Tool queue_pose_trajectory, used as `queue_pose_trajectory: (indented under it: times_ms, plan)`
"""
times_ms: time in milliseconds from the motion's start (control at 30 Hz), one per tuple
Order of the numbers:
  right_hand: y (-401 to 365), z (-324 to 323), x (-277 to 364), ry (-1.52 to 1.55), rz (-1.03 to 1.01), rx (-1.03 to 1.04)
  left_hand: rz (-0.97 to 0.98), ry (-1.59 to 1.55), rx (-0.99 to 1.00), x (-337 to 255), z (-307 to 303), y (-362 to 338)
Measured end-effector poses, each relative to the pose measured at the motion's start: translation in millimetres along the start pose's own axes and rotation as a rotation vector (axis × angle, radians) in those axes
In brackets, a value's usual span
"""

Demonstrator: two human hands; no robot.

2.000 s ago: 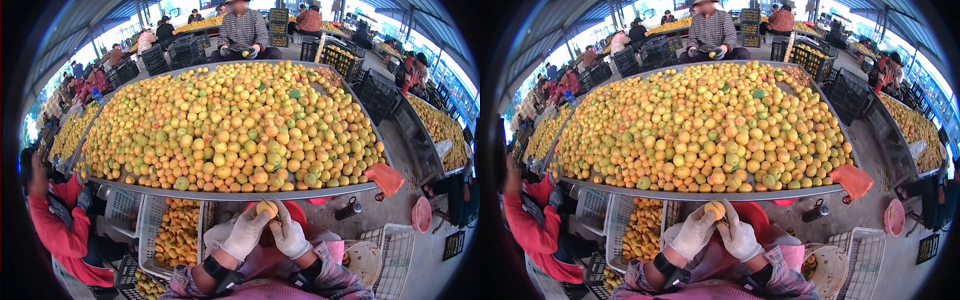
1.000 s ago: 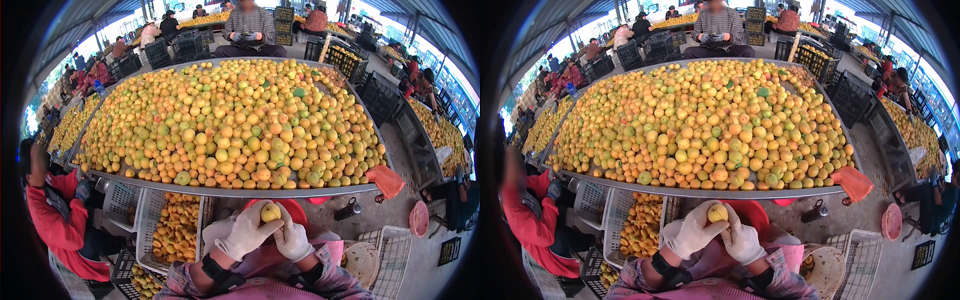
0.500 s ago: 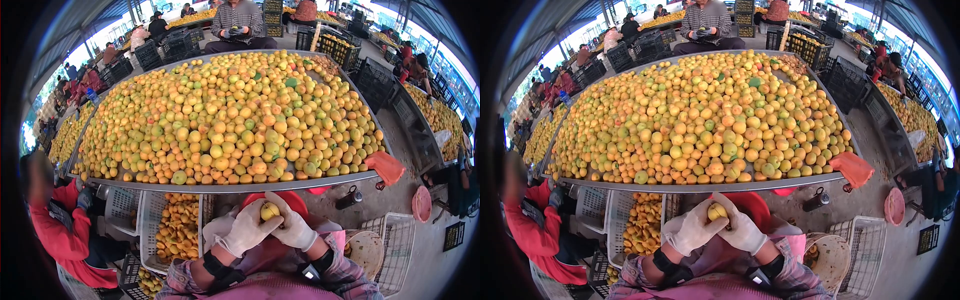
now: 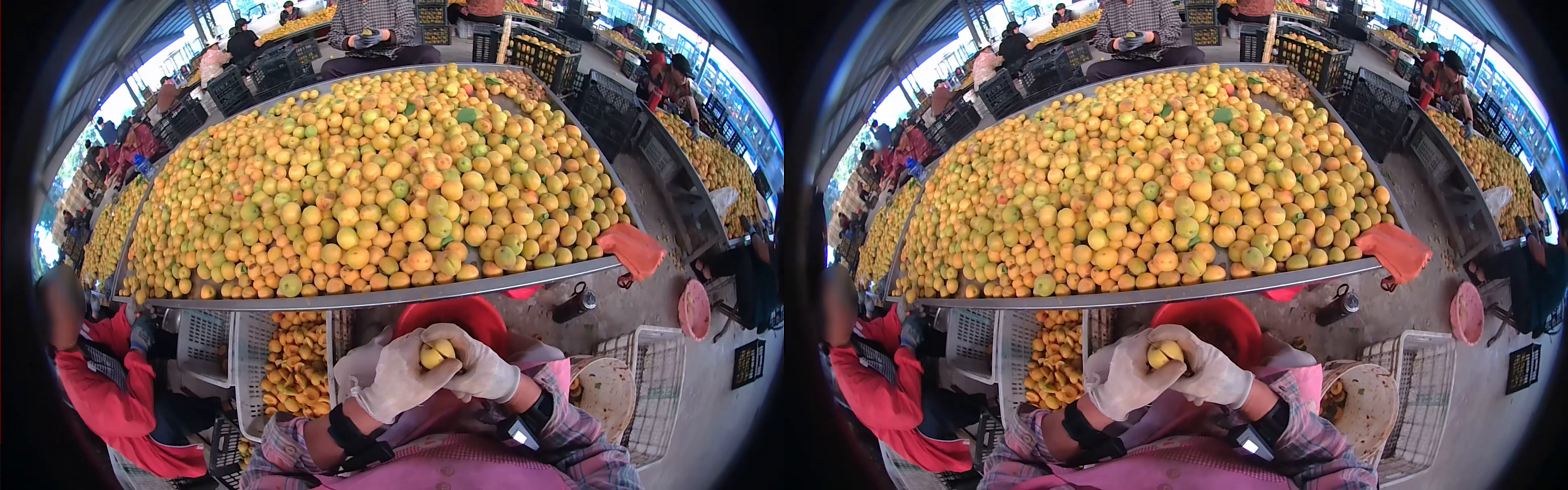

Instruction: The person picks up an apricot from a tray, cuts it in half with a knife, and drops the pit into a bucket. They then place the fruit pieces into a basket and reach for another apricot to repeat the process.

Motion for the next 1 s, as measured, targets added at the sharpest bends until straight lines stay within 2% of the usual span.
queue_pose_trajectory:
  times_ms: [233,333,567,667,700,733,767,833,867,933,1000]
  plan:
    - [-4,7,-8,-0.006,0.053,0.056,0.152,0.124,0.05,-16,-10,-4]
    - [-6,10,-4,-0.042,0.04,0.069,0.137,0.101,0.122,-13,-12,-9]
    - [-6,13,-10,-0.068,-0.056,0.086,0.103,-0.101,0.118,-11,-13,-18]
    - [-6,11,-18,-0.053,0.018,0.106,0.066,-0.15,0.204,-1,-14,-22]
    - [-8,10,-16,-0.051,0.02,0.108,0.062,-0.198,0.308,3,-12,-23]
    - [-10,10,-15,-0.002,0.124,0.106,0.06,-0.245,0.411,5,-10,-24]
    - [-12,10,-14,0.046,0.227,0.106,0.057,-0.244,0.409,5,-10,-25]
    - [-11,11,-5,0.0,0.183,0.058,-0.134,-0.424,0.334,9,-11,-25]
    - [-9,9,0,-0.043,0.14,0.005,-0.129,-0.418,0.334,10,-9,-26]
    - [-9,9,-2,-0.03,0.137,-0.005,-0.251,-0.666,0.217,20,-3,-31]
    - [-7,9,-4,-0.02,0.142,-0.01,-0.211,-0.63,0.201,26,-1,-29]
Point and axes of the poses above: each hand's wrist, its own y-axis towards the middle knuckle, its own z-axis out of the palm, x = y × z, the point moved 4 cm from there along y, towards the middle knuckle, and after that the axes turned 9 degrees about z, right-handed, at the moved point
